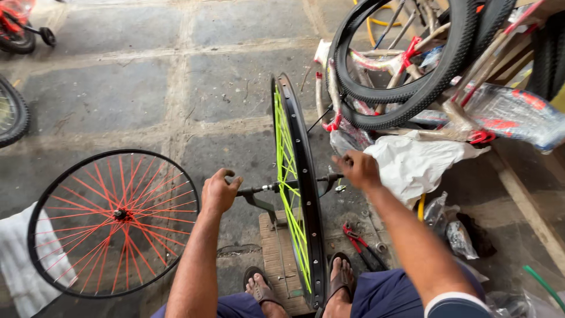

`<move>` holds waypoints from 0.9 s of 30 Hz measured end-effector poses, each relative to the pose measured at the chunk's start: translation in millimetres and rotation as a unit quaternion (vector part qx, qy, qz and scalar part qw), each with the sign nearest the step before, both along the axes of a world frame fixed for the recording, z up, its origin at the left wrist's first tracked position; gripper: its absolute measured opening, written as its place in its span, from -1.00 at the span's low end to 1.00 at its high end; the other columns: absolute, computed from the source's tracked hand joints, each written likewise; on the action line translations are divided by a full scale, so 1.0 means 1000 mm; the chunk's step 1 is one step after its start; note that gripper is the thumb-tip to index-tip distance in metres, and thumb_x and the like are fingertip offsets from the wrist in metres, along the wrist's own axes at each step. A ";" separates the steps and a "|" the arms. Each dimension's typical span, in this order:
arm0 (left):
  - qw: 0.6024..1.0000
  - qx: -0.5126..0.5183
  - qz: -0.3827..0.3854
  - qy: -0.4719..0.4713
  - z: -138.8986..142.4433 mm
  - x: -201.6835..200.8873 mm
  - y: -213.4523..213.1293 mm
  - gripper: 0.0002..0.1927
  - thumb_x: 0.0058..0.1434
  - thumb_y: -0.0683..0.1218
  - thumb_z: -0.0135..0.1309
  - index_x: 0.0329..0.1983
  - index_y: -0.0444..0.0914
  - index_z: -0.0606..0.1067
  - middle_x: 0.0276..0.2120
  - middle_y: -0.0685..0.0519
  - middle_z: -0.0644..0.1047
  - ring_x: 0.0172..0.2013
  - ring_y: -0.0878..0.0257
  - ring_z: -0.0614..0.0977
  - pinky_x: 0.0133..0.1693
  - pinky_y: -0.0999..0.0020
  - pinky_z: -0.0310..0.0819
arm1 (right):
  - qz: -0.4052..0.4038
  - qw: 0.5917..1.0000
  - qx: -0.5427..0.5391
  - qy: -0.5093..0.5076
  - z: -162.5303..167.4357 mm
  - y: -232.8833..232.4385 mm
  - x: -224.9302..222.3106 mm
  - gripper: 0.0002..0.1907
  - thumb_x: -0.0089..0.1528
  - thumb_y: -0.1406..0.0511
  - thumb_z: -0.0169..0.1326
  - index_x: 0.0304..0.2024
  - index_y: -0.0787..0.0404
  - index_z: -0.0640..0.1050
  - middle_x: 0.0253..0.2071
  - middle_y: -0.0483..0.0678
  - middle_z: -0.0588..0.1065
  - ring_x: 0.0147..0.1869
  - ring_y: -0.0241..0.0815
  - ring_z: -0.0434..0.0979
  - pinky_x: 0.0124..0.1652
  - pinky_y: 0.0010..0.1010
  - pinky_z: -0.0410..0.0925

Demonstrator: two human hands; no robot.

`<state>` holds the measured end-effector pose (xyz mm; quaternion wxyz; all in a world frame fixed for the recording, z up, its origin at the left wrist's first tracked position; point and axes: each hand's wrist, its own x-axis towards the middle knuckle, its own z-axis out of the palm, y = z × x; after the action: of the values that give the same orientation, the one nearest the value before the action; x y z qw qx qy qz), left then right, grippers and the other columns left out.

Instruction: The person sits on the floor and mounts a bicycle wheel with yellow spokes in a manual truing stand, tightening the axle. They spin the wheel, watch it rotate, and use a spoke wrench by hand to adjust spokes at the rim, checking the wheel as it spins.

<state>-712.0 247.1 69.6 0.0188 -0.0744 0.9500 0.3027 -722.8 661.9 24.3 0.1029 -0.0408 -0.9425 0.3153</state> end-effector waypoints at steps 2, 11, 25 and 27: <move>1.000 0.001 -0.001 0.008 -0.001 0.001 -0.001 -0.54 0.14 0.17 0.24 0.01 -0.18 0.60 -0.24 -0.13 0.67 -0.13 -0.07 0.68 -0.07 0.06 0.51 | 0.069 0.992 0.042 -0.096 0.004 0.001 -0.008 -0.44 0.17 -0.14 0.25 -0.33 0.23 0.67 -0.40 0.08 0.59 -0.30 0.00 0.62 -0.23 -0.19 0.43; 0.999 -0.004 -0.010 0.032 -0.001 0.000 -0.002 -0.58 0.14 0.14 0.26 -0.04 -0.18 0.61 -0.27 -0.13 0.66 -0.15 -0.09 0.67 -0.09 0.05 0.51 | 0.030 0.999 0.029 0.036 0.002 0.001 0.004 -0.45 0.17 -0.11 0.28 -0.25 0.26 0.64 -0.41 0.09 0.58 -0.25 0.07 0.61 -0.21 -0.15 0.44; 0.985 0.006 -0.058 0.163 -0.015 0.008 -0.006 -0.65 0.16 0.07 0.30 -0.15 -0.25 0.58 -0.40 -0.18 0.61 -0.29 -0.16 0.63 -0.21 0.00 0.48 | 0.105 0.990 0.086 0.024 0.011 0.000 0.010 -0.41 0.22 -0.10 0.38 -0.36 0.32 0.63 -0.32 0.21 0.57 -0.27 0.17 0.56 -0.28 -0.08 0.40; 0.993 0.016 -0.033 0.115 -0.013 0.011 -0.005 -0.65 0.16 0.07 0.31 -0.13 -0.24 0.58 -0.42 -0.16 0.62 -0.29 -0.14 0.64 -0.22 0.01 0.48 | 0.115 0.990 0.078 0.016 0.018 -0.003 0.014 -0.44 0.29 -0.08 0.32 -0.29 0.32 0.63 -0.27 0.20 0.58 -0.22 0.13 0.58 -0.20 -0.12 0.42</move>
<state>-700.8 241.9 56.9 -0.0795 -0.0078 0.9428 0.3236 -709.1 659.0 42.3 0.0840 0.0809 -0.9608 0.2514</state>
